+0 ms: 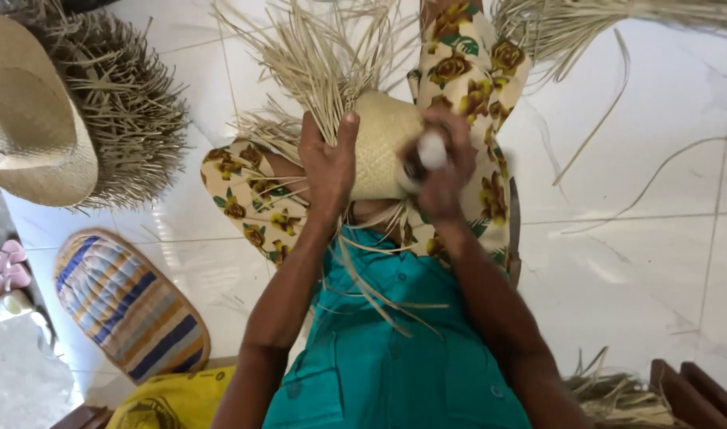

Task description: Weaving a hat using natural fibers and applying liquid from a small bottle to shape and secure the weave.

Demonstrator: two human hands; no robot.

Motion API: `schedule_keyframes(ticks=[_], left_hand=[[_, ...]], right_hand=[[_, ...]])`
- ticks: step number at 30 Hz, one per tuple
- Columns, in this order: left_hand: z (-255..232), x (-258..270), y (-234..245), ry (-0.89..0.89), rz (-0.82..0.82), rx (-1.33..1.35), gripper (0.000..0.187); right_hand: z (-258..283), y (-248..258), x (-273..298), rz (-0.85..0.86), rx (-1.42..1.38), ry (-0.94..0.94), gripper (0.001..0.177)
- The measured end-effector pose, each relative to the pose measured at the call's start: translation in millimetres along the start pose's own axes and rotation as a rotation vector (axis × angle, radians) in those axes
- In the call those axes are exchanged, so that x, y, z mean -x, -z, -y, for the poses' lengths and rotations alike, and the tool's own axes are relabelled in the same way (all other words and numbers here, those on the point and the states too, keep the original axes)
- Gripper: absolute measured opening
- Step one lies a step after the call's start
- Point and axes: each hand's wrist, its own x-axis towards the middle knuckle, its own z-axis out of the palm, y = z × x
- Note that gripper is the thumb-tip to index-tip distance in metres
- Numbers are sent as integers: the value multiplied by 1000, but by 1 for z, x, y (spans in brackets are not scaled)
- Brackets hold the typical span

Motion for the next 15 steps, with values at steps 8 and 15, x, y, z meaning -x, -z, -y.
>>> schedule_keyframes(ticks=[8,15], left_hand=[[-1,-8,2,-53,-32,-55,34],[69,-1,-2,18,-26,206,46]], right_hand=[[-66,-46,-86,-53,-106,178,39],[-56,-5,11,40,51,456,27]])
